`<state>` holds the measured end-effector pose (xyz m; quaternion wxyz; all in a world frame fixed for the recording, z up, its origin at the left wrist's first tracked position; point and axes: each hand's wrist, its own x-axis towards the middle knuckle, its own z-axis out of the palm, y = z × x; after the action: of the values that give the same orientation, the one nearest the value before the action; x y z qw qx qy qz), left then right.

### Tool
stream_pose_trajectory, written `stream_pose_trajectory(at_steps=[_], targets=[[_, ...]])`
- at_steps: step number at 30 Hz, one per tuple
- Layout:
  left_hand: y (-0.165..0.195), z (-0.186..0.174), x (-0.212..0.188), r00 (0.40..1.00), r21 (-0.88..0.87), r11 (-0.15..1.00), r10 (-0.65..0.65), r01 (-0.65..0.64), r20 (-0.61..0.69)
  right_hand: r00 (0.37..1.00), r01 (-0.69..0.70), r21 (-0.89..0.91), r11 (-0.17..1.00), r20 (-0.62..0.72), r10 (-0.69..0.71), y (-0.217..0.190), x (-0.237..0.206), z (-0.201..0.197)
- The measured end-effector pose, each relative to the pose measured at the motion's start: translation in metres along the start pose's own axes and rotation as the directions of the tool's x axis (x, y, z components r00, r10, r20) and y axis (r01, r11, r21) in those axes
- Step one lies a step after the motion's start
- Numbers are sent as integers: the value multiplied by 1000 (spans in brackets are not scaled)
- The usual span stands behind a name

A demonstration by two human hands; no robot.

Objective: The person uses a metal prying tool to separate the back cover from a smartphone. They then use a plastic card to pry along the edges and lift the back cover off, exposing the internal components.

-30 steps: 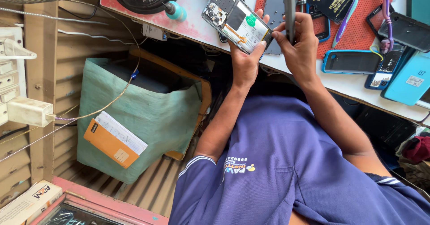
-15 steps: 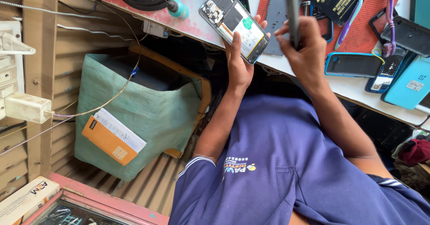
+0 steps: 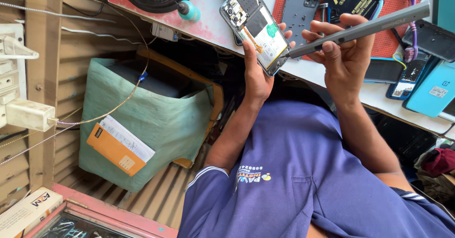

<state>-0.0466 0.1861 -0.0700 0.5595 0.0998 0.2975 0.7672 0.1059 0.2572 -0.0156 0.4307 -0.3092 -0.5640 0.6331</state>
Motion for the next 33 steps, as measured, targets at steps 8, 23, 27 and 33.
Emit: stream_pose_trajectory(at_steps=[8, 23, 27, 33], targets=[[2, 4, -4, 1000, 25, 1000, 4, -4, -4, 996, 71, -149, 986, -39, -78, -2, -7, 0], [9, 10, -4, 999, 98, 994, 50, -50, 8, 980, 198, -241, 950, 76, -185, -11, -15, 12], [8, 9, -3, 999, 81, 996, 44, -44, 5, 977, 215, -274, 937, 75, -201, -8, -15, 12], [5, 8, -3, 999, 55, 998, 41, -41, -3, 977, 212, -246, 946, 77, -199, -4, -16, 9]])
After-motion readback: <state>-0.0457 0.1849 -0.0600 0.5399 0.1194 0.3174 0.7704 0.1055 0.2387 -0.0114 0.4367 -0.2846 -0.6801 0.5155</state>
